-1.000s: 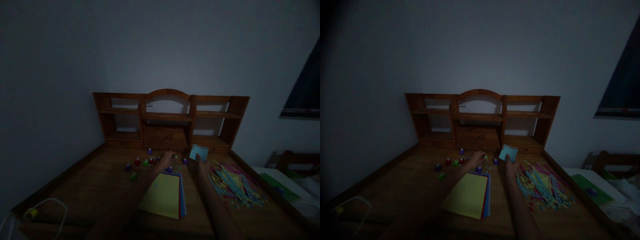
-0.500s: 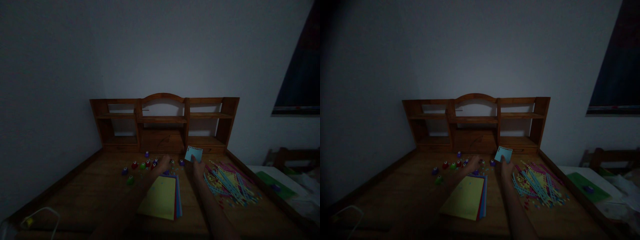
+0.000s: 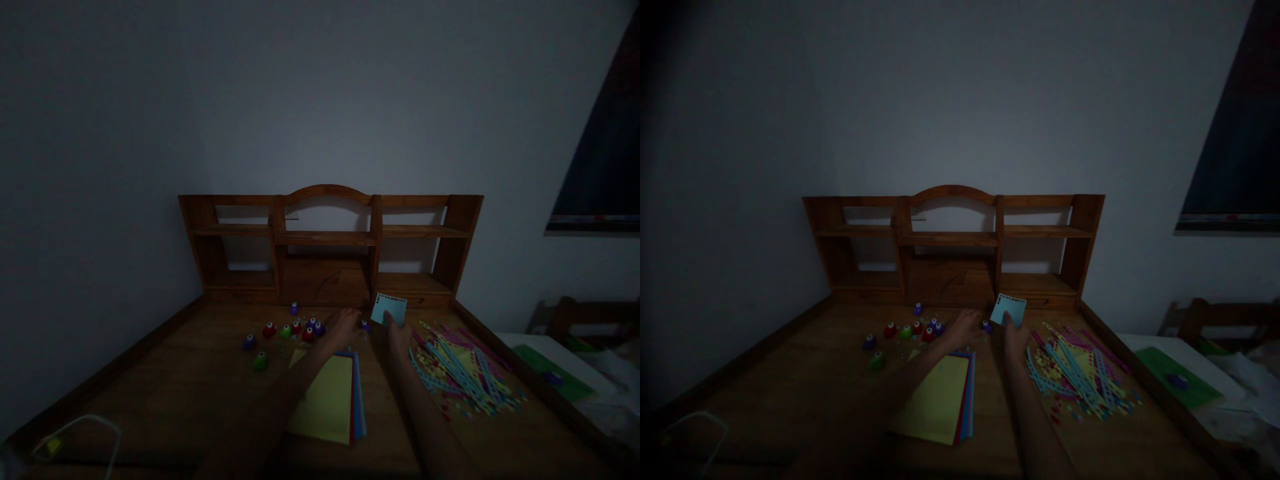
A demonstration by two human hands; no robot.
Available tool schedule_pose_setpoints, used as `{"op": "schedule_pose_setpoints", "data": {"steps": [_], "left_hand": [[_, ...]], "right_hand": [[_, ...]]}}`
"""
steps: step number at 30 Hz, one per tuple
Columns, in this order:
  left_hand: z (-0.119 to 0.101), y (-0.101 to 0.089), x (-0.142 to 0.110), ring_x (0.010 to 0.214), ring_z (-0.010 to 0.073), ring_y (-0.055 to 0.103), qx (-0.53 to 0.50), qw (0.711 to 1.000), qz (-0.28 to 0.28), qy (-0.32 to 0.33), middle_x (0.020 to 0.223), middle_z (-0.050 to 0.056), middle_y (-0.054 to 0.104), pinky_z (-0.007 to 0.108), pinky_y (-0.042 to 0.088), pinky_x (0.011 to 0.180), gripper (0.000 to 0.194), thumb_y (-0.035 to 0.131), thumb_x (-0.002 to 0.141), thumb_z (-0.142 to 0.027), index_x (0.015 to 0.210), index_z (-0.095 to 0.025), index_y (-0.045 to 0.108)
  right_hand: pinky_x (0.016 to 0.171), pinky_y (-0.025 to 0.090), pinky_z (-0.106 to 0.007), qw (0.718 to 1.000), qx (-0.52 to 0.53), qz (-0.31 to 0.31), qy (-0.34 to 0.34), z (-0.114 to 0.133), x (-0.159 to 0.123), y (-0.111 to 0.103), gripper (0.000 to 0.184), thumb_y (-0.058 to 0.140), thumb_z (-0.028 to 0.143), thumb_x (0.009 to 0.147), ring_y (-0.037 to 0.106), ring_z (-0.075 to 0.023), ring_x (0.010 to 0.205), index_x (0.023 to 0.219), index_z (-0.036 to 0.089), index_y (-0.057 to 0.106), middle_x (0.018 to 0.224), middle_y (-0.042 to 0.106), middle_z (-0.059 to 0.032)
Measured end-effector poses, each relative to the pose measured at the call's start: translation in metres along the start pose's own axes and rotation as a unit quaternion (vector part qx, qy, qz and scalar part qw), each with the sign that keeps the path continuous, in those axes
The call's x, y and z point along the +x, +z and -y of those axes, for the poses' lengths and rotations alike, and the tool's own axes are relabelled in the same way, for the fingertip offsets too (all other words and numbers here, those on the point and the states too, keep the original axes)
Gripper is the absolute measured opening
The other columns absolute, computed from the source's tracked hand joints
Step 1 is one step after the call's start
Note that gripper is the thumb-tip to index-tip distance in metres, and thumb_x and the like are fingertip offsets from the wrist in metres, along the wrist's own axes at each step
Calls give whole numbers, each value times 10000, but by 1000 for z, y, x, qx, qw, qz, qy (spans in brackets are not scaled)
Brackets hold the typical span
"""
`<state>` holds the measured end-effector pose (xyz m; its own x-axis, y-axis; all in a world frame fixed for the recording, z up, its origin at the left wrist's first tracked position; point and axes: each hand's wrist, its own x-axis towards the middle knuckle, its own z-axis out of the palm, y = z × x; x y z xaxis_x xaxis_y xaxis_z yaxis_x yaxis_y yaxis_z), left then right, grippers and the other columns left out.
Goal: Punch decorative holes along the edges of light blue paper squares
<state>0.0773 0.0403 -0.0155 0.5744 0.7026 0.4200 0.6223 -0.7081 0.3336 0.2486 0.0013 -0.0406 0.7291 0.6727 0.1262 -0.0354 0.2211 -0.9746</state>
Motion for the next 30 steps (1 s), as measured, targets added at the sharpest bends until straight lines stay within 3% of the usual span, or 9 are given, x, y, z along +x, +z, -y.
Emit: {"op": "schedule_pose_setpoints", "data": {"steps": [6, 12, 15, 18, 20, 23, 26, 28, 30], "left_hand": [[-18, 12, 8, 1060, 253, 570, 15, 999, 18, -26, 1077, 97, 643, 349, 429, 913, 272, 610, 803, -229, 1072, -198, 633], [-17, 7, 9, 964, 204, 604, -148, 983, -97, -49, 1041, 71, 623, 322, 467, 881, 274, 624, 770, -199, 1042, -203, 656], [-11, -6, 8, 906, 200, 619, -355, 919, -124, -116, 1017, 83, 623, 335, 507, 813, 278, 615, 775, -261, 1038, -180, 655], [-6, -22, 0, 927, 217, 626, -568, 806, -56, -160, 1050, 104, 638, 353, 526, 778, 300, 520, 840, -356, 1047, -176, 642], [-4, -30, -8, 933, 221, 622, -611, 770, -22, -181, 1030, 118, 652, 349, 517, 782, 343, 466, 873, -423, 1009, -172, 656], [-1, -33, -20, 926, 214, 618, -630, 757, 4, -173, 1013, 117, 662, 330, 502, 755, 449, 433, 885, -526, 1054, -174, 655], [7, -27, -27, 776, 164, 617, -633, 754, 15, -173, 912, 70, 663, 249, 462, 624, 458, 664, 742, -525, 1028, -168, 658], [14, -21, -29, 617, 108, 557, -616, 765, 3, -187, 775, 22, 626, 197, 382, 513, 466, 765, 632, -498, 923, -149, 661], [22, -18, -29, 545, 77, 492, -598, 777, -23, -194, 702, -11, 573, 179, 329, 471, 467, 775, 610, -503, 873, -140, 645]], "right_hand": [[594, 487, -331, 999, -36, 8, -2, 5, -3, -2, 412, 676, 514, 630, 663, -285, 712, 752, 120, 673, 774, 715, -152], [617, 497, -326, 1000, -26, 6, 4, 10, -6, 0, 473, 688, 524, 617, 672, -296, 756, 812, 93, 687, 820, 723, -159], [614, 497, -305, 999, -5, 48, 8, 18, -13, 3, 475, 689, 520, 633, 674, -275, 751, 857, 101, 698, 816, 726, -133], [547, 471, -284, 993, -13, 117, 12, 29, -25, 8, 460, 709, 530, 631, 649, -238, 635, 806, 104, 696, 708, 707, -102], [496, 440, -271, 987, -20, 162, 8, 32, -34, 13, 452, 718, 535, 632, 607, -206, 545, 769, 105, 687, 624, 674, -76], [443, 396, -262, 978, -33, 207, 4, 30, -47, 21, 447, 723, 545, 636, 538, -173, 449, 711, 108, 665, 510, 608, -46], [415, 379, -269, 975, -53, 215, -14, 28, -54, 28, 459, 701, 574, 647, 497, -165, 402, 660, 119, 643, 453, 562, -34], [459, 431, -292, 973, -63, 214, -53, 38, -57, 30, 461, 684, 571, 665, 555, -193, 468, 729, 114, 669, 550, 624, -67], [623, 502, -324, 972, -57, 209, -89, 61, -63, 27, 468, 685, 538, 681, 639, -232, 699, 927, 140, 688, 835, 699, -104]]}}
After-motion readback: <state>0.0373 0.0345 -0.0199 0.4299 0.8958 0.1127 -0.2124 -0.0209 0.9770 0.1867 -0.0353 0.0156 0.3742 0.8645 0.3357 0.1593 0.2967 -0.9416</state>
